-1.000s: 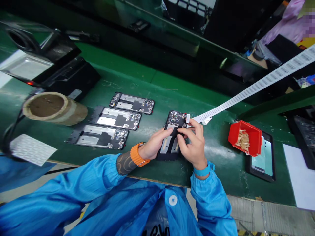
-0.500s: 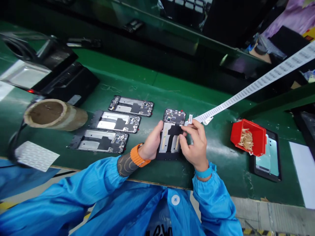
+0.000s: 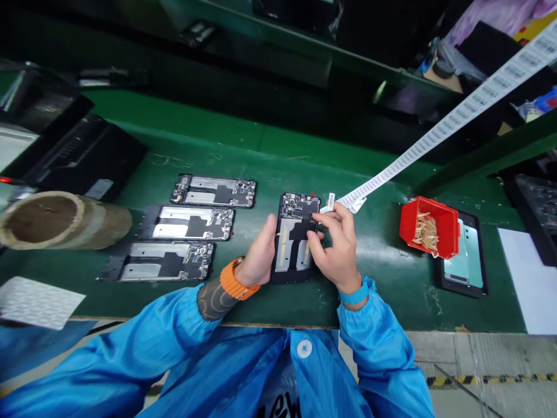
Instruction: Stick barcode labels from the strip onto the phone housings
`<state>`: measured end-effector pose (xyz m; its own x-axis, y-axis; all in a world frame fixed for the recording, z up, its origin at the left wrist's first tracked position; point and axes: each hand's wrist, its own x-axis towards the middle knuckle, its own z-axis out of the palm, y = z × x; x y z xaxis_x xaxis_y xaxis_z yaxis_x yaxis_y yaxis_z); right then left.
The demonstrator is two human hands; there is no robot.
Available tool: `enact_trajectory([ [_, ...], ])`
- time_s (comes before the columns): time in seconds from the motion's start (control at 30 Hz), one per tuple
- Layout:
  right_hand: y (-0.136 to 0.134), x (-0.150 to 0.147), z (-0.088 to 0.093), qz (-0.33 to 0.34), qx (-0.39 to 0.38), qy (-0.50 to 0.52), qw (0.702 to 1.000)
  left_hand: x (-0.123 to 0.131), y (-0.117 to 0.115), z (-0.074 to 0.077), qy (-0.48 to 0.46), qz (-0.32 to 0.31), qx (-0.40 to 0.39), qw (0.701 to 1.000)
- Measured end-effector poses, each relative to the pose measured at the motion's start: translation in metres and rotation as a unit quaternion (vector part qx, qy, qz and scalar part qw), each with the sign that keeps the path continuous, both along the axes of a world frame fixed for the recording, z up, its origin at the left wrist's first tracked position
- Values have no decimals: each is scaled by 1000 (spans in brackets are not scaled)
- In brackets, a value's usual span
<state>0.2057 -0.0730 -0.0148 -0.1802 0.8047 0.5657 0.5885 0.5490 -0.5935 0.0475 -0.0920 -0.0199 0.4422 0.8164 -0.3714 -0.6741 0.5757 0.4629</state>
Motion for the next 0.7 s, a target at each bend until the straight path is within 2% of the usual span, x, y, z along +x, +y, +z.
enact_trajectory([
  [0.2, 1, -2, -1, -10, -2, -19, 1000, 2, -2, 0, 55, 22, -11, 998],
  [0.4, 1, -2, -1, -21, -3, -30, 999, 1, -4, 1, 114, 17, -39, 993],
  [0.57, 2, 2, -5, -10, -36, 23, 999, -5, 2, 10, 13, -27, -54, 998],
  [0.7, 4, 11, -12, -15, -53, 62, 997, -9, 9, 15, -34, -18, -45, 998],
])
